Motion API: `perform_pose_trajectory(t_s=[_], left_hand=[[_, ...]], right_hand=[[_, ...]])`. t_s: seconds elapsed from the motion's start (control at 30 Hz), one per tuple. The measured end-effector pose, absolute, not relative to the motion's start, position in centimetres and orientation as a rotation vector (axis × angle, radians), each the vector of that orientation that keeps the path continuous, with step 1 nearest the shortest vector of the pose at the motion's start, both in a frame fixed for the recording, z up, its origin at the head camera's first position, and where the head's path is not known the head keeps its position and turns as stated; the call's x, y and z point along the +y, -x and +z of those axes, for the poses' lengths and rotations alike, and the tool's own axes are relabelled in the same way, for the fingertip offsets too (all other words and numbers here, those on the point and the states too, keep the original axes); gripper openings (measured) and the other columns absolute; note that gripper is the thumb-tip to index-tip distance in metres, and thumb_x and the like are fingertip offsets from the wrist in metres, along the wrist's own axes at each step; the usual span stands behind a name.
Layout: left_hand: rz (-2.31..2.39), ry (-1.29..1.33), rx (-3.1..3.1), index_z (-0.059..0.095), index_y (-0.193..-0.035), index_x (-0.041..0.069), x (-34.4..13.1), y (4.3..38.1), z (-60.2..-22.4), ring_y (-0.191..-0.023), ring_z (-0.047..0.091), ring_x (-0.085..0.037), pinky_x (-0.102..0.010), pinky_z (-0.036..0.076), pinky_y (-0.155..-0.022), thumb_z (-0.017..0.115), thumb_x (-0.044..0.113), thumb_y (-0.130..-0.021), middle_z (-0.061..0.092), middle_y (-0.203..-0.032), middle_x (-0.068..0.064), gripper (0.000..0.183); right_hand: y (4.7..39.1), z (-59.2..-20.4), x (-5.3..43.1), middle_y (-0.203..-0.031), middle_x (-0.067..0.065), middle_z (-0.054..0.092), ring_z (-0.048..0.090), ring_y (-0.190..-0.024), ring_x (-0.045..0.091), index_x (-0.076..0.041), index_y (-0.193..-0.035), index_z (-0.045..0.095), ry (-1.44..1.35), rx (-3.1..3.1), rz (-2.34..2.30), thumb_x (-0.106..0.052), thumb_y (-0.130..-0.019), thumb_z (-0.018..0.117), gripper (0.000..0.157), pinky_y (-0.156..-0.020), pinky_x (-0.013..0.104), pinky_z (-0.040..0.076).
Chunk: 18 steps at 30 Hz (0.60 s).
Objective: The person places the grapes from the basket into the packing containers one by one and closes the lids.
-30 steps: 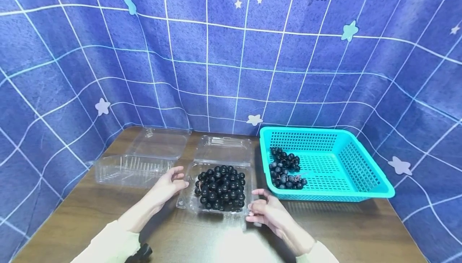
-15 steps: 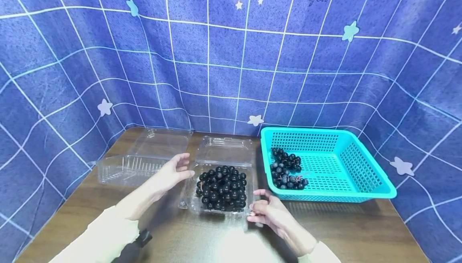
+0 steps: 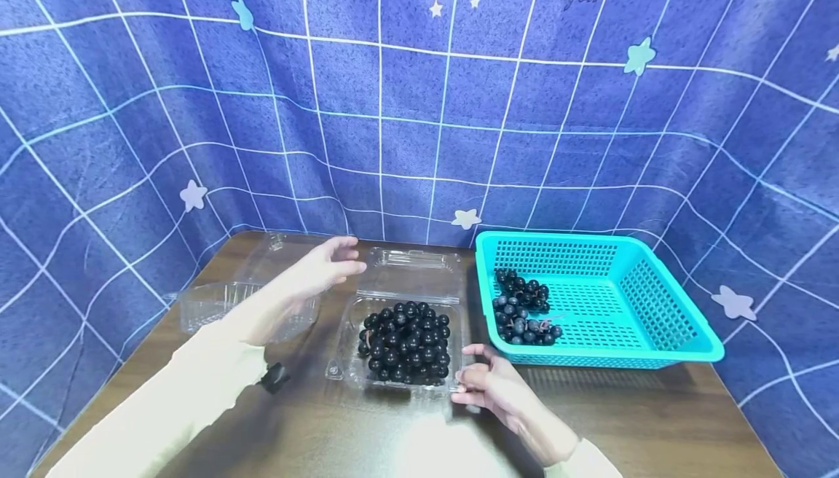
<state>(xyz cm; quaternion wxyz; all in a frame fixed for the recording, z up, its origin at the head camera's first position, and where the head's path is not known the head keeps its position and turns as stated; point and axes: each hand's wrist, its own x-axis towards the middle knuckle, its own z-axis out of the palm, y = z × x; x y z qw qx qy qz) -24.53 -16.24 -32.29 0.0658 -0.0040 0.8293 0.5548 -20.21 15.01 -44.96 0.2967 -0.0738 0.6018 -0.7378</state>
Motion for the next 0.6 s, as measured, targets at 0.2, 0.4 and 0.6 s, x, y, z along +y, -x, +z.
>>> perform_pose_trajectory(t_s=[0.2, 0.4, 0.6], left_hand=[[1.757, -0.009, 2.468, 0.030, -0.142, 0.000, -15.8, 26.0, -30.7, -0.125, 0.045, -0.034, -0.046, 0.041, -0.103, 0.062, 0.019, -0.088, 0.041, -0.139, -0.022, 0.066], [1.755, 0.063, 2.394, 0.030, -0.144, 0.004, -15.6, 28.0, -29.6, -0.128, 0.041, -0.034, -0.046, 0.042, -0.103, 0.058, 0.018, -0.090, 0.045, -0.139, -0.018, 0.062], [1.835, 0.138, 2.211, 0.028, -0.144, 0.006, -16.1, 29.5, -29.2, -0.134, 0.034, -0.034, -0.050, 0.039, -0.104, 0.057, 0.017, -0.092, 0.038, -0.145, -0.013, 0.060]], right_hand=[[20.3, -45.0, 15.1, -0.081, 0.000, 0.058, 0.061, -0.080, 0.015, 0.003, -0.131, 0.021, 0.187, 1.584, -1.971, 0.003, -0.084, 0.054, 0.057, -0.082, 0.036, 0.056], [20.3, -45.0, 15.1, -0.081, -0.001, 0.058, 0.060, -0.081, 0.015, 0.004, -0.131, 0.021, 0.181, 1.579, -1.972, 0.002, -0.084, 0.056, 0.058, -0.081, 0.035, 0.056], [20.3, -45.0, 14.9, -0.081, -0.001, 0.057, 0.060, -0.082, 0.015, 0.003, -0.131, 0.023, 0.175, 1.590, -1.975, 0.002, -0.085, 0.056, 0.057, -0.082, 0.036, 0.056]])
